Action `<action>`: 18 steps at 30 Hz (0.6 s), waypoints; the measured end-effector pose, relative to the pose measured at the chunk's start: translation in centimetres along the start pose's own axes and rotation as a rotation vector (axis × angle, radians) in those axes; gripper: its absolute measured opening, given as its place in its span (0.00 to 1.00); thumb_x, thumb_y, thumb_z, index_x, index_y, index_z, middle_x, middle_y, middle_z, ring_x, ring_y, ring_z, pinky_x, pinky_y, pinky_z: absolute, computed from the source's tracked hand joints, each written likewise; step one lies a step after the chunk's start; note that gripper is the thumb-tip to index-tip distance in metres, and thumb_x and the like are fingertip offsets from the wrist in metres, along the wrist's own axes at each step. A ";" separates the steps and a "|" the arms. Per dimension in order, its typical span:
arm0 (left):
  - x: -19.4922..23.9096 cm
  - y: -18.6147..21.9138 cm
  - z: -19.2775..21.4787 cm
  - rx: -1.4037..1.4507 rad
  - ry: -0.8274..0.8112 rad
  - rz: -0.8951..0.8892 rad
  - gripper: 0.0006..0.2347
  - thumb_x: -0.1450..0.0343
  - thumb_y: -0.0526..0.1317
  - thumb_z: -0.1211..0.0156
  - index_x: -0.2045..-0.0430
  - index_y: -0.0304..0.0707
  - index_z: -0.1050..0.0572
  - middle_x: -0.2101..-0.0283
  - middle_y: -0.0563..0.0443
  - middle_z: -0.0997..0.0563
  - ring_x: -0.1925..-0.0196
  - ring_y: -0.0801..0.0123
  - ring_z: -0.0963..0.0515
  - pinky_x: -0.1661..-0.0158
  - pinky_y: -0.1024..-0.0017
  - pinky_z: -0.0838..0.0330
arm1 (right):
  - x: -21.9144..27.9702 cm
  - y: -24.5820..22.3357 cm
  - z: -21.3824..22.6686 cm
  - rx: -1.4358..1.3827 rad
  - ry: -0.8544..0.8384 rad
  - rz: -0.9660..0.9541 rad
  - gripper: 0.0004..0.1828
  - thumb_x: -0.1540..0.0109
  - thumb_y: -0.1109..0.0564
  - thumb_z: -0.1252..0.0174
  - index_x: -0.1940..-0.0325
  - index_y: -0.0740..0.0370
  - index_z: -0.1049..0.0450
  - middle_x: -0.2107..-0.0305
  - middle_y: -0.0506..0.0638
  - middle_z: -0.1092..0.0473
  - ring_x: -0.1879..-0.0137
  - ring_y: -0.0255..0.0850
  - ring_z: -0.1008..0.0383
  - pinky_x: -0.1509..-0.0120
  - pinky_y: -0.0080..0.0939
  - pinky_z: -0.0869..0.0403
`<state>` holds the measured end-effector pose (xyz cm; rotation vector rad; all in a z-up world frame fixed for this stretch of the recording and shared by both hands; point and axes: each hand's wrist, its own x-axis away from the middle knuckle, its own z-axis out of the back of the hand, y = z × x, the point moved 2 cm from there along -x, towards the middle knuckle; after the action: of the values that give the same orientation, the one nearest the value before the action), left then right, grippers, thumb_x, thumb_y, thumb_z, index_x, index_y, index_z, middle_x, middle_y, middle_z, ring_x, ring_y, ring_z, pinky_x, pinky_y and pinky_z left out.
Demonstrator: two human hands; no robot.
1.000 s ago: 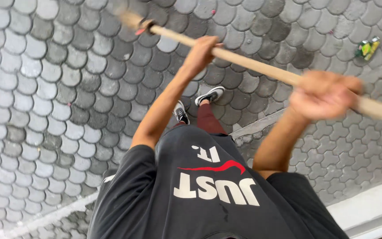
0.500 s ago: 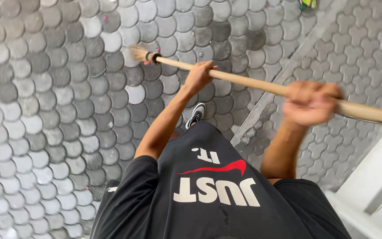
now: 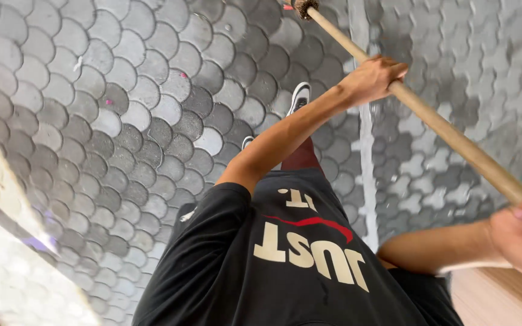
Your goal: The person sweeps a paved outdoor area using a traditional broom. They move around plastic chairs and a table, sweeping debris and dust from the hexagonal tiles into a pile.
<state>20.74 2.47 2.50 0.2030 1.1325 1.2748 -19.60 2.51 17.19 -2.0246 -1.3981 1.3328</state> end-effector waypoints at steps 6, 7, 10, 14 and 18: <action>16.6 -2.5 6.1 0.057 -0.454 0.449 0.05 0.30 0.36 0.38 0.63 0.39 0.25 0.69 0.49 0.21 0.76 0.73 0.25 0.79 0.79 0.26 | 10.7 5.3 -18.0 0.546 -0.262 0.565 0.11 0.31 0.54 0.55 0.44 0.45 0.42 0.81 0.43 0.39 0.84 0.33 0.47 0.82 0.37 0.44; 20.0 -3.0 9.3 0.071 -0.459 0.735 0.09 0.31 0.32 0.37 0.58 0.38 0.23 0.62 0.46 0.17 0.71 0.70 0.20 0.73 0.79 0.21 | 13.7 8.9 -19.4 -0.168 -0.315 -0.045 0.13 0.27 0.39 0.58 0.64 0.40 0.41 0.87 0.36 0.52 0.86 0.29 0.59 0.82 0.38 0.54; 29.0 -5.9 15.9 -0.055 -0.315 0.821 0.07 0.31 0.27 0.45 0.65 0.36 0.22 0.63 0.47 0.20 0.74 0.70 0.24 0.76 0.73 0.25 | 20.4 10.4 -24.3 -0.422 -0.280 -0.358 0.10 0.40 0.60 0.59 0.76 0.51 0.46 0.90 0.40 0.54 0.85 0.33 0.61 0.81 0.38 0.50; 33.9 -6.8 18.2 -0.470 -0.252 0.464 0.04 0.29 0.36 0.35 0.73 0.39 0.25 0.70 0.54 0.19 0.65 0.68 0.21 0.53 0.66 0.31 | 23.7 10.0 -19.3 -0.443 -0.111 -0.548 0.12 0.40 0.58 0.57 0.78 0.51 0.46 0.91 0.42 0.50 0.82 0.35 0.55 0.71 0.39 0.42; 34.6 -3.0 14.8 -0.471 -0.106 0.135 0.10 0.28 0.37 0.38 0.78 0.47 0.33 0.79 0.55 0.25 0.74 0.60 0.20 0.61 0.65 0.28 | 24.5 3.4 -12.9 -0.414 -0.286 -0.433 0.17 0.40 0.48 0.58 0.82 0.48 0.50 0.92 0.45 0.54 0.84 0.40 0.52 0.73 0.50 0.38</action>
<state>29.35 36.52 -11.44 -0.0063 0.7112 1.5944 -5.12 24.86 8.95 -1.6414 -2.2465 1.2424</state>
